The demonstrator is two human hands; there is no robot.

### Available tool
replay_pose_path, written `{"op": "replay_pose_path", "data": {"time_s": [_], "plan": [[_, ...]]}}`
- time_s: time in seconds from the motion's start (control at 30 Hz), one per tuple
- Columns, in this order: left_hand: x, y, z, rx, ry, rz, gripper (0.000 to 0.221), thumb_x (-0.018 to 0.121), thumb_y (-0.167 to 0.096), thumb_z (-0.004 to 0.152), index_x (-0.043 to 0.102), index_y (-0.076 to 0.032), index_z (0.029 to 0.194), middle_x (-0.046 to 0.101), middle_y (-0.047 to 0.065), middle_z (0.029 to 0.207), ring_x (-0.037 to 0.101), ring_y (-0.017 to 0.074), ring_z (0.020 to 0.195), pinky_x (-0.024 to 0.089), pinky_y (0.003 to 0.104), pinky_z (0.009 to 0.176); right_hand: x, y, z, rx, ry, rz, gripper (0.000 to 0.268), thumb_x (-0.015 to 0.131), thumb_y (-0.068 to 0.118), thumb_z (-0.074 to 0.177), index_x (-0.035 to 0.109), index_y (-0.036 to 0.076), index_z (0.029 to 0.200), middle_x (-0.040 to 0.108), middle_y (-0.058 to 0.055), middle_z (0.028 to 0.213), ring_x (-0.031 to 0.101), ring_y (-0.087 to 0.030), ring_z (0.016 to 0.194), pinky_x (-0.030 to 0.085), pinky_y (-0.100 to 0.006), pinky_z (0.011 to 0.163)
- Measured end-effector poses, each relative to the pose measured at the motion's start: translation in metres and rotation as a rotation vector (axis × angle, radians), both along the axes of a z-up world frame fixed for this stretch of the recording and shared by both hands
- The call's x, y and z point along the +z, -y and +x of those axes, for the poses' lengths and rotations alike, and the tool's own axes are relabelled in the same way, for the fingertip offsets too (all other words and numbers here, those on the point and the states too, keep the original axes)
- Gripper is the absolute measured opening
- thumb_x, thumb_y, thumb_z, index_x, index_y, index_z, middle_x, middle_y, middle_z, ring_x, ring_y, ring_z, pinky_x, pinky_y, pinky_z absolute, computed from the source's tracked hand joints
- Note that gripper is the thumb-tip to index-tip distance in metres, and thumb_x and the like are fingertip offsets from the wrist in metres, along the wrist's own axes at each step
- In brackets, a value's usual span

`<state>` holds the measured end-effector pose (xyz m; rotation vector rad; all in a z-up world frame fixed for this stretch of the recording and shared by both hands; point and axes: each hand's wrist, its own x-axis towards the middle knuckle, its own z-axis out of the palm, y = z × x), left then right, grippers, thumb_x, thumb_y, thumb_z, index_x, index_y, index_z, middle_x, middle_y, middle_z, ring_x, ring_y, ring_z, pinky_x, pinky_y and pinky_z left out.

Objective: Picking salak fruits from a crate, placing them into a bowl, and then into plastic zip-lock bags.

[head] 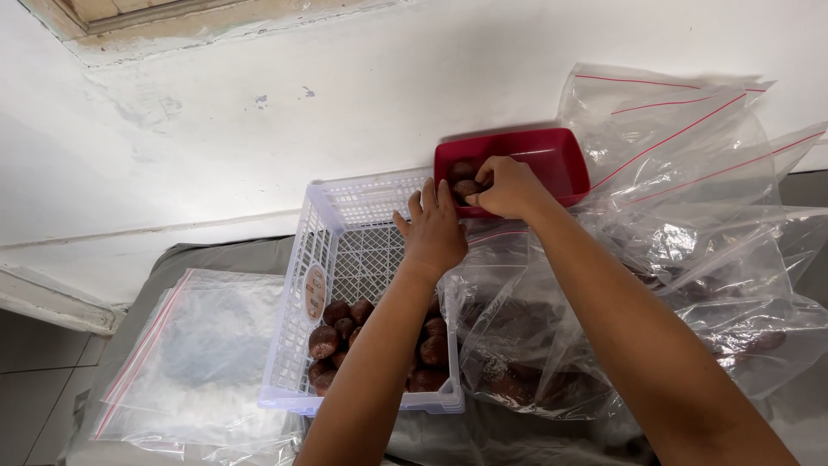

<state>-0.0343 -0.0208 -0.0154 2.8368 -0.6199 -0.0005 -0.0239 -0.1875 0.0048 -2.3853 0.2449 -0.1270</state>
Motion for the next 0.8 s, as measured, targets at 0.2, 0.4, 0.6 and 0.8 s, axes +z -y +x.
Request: {"op": "replay_pose_path", "data": {"time_s": [0.2,0.4,0.6,0.8], "plan": [[-0.002,-0.004,-0.001,-0.042,-0.014,-0.047,0.063,0.058,-0.019,0.099,0.036,-0.005,0.156,0.017,0.021,0.165,0.016,0.0439,0.150,0.016,0.075,0.114,0.009,-0.005,-0.002,0.054,-0.057,0.035,0.038,0.079,0.025,0.085,0.072,0.006,0.117,0.072,-0.019,0.114,0.068,-0.038,0.113,0.057,-0.048,0.087],[-0.006,-0.005,0.002,-0.040,-0.009,-0.083,0.058,0.057,-0.019,0.099,0.040,-0.008,0.154,0.018,0.022,0.165,0.019,0.0438,0.150,0.018,0.076,0.113,-0.007,0.000,0.014,0.031,-0.055,-0.056,0.033,0.069,0.020,0.094,0.072,0.004,0.123,0.073,-0.020,0.113,0.070,-0.038,0.110,0.059,-0.046,0.085],[-0.002,-0.007,0.002,-0.046,0.021,-0.199,0.048,0.053,-0.022,0.102,0.049,-0.010,0.148,0.028,0.021,0.160,0.029,0.0434,0.147,0.023,0.075,0.112,-0.001,-0.004,0.005,0.046,-0.013,-0.120,0.035,0.062,0.017,0.099,0.070,0.002,0.129,0.073,-0.023,0.116,0.070,-0.038,0.108,0.060,-0.048,0.084],[0.020,-0.018,-0.008,-0.041,0.023,-0.364,0.041,0.052,-0.031,0.105,0.056,-0.017,0.143,0.036,0.015,0.158,0.035,0.0392,0.147,0.024,0.072,0.114,0.048,-0.036,-0.026,0.037,0.156,-0.369,0.030,0.065,0.017,0.097,0.073,0.006,0.124,0.073,-0.018,0.108,0.072,-0.037,0.101,0.062,-0.046,0.077]]}}
